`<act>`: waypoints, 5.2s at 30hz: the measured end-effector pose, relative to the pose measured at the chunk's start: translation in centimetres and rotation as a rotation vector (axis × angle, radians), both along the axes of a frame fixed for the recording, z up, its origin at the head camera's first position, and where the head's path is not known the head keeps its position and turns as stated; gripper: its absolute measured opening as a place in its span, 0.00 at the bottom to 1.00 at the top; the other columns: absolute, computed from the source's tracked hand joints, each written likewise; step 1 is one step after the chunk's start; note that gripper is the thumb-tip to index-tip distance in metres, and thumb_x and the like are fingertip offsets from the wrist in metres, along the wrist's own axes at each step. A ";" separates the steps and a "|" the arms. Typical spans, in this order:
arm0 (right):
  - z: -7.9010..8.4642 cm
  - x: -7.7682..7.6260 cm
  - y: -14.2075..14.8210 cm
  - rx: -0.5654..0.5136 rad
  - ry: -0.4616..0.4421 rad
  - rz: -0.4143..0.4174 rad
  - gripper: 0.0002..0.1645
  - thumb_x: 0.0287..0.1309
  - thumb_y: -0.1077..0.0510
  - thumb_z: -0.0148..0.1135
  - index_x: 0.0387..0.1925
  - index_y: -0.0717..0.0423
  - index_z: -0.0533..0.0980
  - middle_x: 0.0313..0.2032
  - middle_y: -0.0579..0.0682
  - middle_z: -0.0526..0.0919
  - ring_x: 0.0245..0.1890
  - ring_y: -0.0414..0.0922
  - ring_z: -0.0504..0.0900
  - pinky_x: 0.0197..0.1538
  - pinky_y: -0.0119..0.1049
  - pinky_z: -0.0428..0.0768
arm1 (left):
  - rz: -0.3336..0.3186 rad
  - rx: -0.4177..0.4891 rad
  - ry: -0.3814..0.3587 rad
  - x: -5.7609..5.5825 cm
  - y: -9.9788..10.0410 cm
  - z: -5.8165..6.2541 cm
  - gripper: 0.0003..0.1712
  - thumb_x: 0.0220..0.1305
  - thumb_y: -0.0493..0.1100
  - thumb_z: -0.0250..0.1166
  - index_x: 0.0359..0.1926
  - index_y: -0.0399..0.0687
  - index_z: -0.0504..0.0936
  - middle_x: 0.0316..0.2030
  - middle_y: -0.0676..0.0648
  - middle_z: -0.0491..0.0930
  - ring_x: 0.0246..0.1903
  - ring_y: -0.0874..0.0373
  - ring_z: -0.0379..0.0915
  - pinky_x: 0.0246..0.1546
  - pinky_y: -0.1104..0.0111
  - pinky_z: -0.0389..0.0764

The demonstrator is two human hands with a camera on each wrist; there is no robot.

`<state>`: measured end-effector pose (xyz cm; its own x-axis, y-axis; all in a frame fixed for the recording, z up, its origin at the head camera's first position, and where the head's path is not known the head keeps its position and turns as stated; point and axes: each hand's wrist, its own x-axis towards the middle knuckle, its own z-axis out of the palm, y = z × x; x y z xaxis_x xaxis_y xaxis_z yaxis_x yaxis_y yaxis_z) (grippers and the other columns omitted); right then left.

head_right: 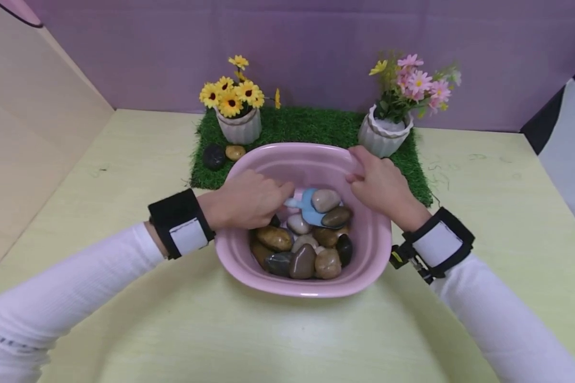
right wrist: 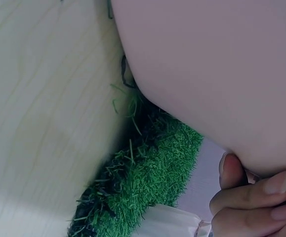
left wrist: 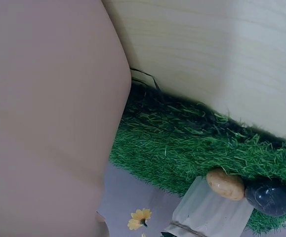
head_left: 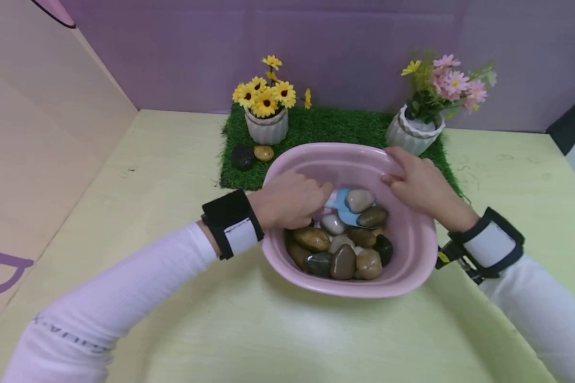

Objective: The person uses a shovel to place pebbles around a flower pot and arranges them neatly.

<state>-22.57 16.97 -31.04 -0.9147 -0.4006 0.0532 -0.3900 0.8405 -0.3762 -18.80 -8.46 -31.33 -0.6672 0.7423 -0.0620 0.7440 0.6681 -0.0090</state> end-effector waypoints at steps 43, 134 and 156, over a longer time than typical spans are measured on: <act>0.3 0.0 -0.3 -0.022 -0.046 -0.052 0.33 0.65 0.56 0.56 0.68 0.61 0.63 0.55 0.72 0.77 0.50 0.70 0.78 0.51 0.64 0.74 | -0.008 0.169 -0.028 0.5 -0.6 0.3 0.11 0.74 0.50 0.54 0.41 0.49 0.75 0.27 0.52 0.77 0.25 0.58 0.74 0.29 0.66 0.73; 0.5 0.2 -0.4 -0.026 -0.007 -0.048 0.31 0.64 0.57 0.58 0.66 0.62 0.66 0.52 0.71 0.79 0.43 0.65 0.82 0.44 0.59 0.79 | 0.544 0.276 0.016 -3.6 -9.2 3.6 0.19 0.76 0.54 0.48 0.47 0.45 0.75 0.28 0.47 0.73 0.23 0.53 0.66 0.21 0.65 0.66; 0.4 0.1 -0.2 -0.040 -0.005 -0.041 0.30 0.65 0.57 0.57 0.66 0.63 0.65 0.53 0.70 0.78 0.43 0.64 0.82 0.45 0.58 0.78 | 0.550 0.170 0.015 -4.2 -10.4 1.5 0.16 0.76 0.51 0.45 0.42 0.45 0.73 0.23 0.47 0.70 0.23 0.51 0.70 0.21 0.65 0.65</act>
